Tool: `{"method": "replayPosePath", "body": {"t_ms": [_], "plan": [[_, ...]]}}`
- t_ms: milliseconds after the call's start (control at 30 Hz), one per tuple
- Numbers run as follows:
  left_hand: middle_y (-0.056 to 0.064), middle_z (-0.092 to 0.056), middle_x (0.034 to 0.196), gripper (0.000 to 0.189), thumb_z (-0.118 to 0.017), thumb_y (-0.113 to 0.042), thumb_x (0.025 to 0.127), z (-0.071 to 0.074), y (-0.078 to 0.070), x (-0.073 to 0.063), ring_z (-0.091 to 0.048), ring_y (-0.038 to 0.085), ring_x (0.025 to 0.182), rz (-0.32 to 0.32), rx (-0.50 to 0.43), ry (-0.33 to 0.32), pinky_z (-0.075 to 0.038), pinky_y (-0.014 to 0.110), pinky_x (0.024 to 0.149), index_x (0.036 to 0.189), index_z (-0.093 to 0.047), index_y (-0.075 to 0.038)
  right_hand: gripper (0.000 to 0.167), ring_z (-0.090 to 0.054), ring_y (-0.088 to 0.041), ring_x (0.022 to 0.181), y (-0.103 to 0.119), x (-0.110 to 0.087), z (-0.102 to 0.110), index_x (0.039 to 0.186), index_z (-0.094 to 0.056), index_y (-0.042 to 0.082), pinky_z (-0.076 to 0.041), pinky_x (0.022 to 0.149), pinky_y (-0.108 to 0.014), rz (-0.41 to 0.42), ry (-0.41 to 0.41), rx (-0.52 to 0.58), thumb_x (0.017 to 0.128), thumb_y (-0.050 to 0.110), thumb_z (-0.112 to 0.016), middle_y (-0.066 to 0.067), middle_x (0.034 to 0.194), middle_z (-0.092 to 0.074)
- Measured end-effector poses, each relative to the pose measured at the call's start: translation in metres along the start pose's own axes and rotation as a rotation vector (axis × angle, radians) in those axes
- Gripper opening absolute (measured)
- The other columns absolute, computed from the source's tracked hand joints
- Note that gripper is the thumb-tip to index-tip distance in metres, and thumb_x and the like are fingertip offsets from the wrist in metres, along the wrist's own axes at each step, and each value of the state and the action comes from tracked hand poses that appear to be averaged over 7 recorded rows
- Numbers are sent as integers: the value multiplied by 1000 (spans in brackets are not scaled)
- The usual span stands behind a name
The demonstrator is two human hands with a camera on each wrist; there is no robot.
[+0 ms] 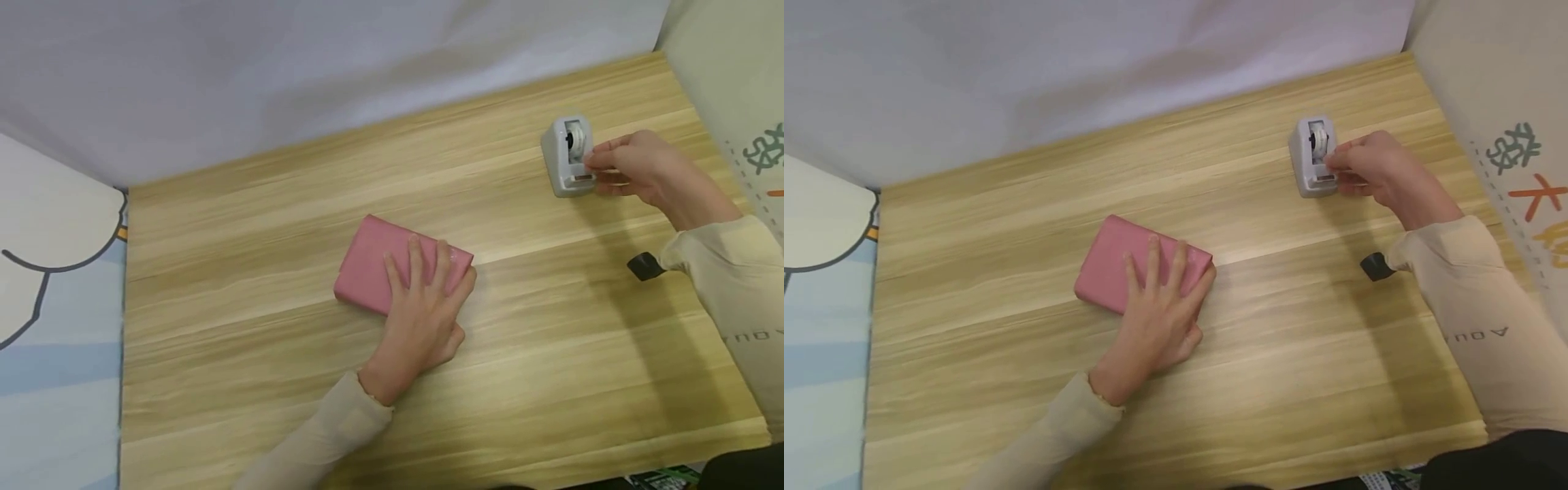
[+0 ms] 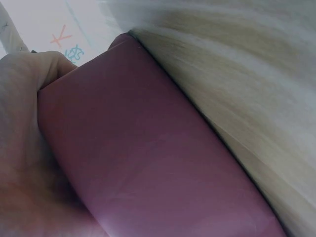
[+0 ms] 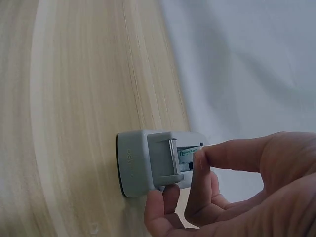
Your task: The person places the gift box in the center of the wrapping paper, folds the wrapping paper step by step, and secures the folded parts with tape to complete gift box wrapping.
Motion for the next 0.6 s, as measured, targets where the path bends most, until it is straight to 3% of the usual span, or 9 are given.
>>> {"method": "replayPosePath", "body": {"t_ms": [33, 167, 400, 467, 600], "plan": [[20, -45, 156, 71, -66, -41, 80, 0, 0, 0, -39, 57, 144, 0, 0, -1, -38, 82, 105, 149, -52, -29, 3, -66, -4, 81, -2, -1, 0, 101, -62, 19, -61, 76, -22, 5, -8, 21, 102, 20, -64, 10, 88, -64], [20, -44, 157, 72, -65, -43, 81, 1, -1, 0, -38, 57, 144, -1, 20, 19, -38, 82, 105, 150, -51, -29, 24, -71, -6, 79, -7, -2, 0, 116, -48, 11, -64, 78, -23, 32, -40, 111, 100, 14, -66, 5, 91, -61], [20, -44, 157, 72, -65, -43, 81, 1, 0, -2, -38, 57, 144, 11, 24, 15, -37, 83, 105, 149, -51, -29, 29, -76, -11, 74, -5, -8, -7, 116, -40, 6, -64, 69, -25, 117, -71, 283, 99, 0, -63, -1, 84, -66], [20, -44, 157, 72, -65, -43, 81, 1, -1, -2, -38, 58, 144, 10, 18, 12, -37, 83, 105, 149, -51, -29, 28, -77, -10, 77, -7, -10, -9, 114, -40, 5, -63, 68, -25, 143, -77, 351, 99, 0, -63, -5, 93, -65], [21, -44, 157, 72, -66, -43, 81, 1, -2, -1, -38, 58, 144, 6, 9, 16, -37, 83, 105, 150, -50, -29, 20, -76, -6, 87, -16, -12, -13, 112, -44, 5, -62, 70, -23, 213, -114, 441, 101, 2, -60, -9, 120, -46]]}}
Point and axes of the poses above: each hand's wrist, its own x-axis towards the middle knuckle, its own z-axis out of the back of the hand, y = z × x, the point moved 3 cm from there along x, towards the middle knuckle
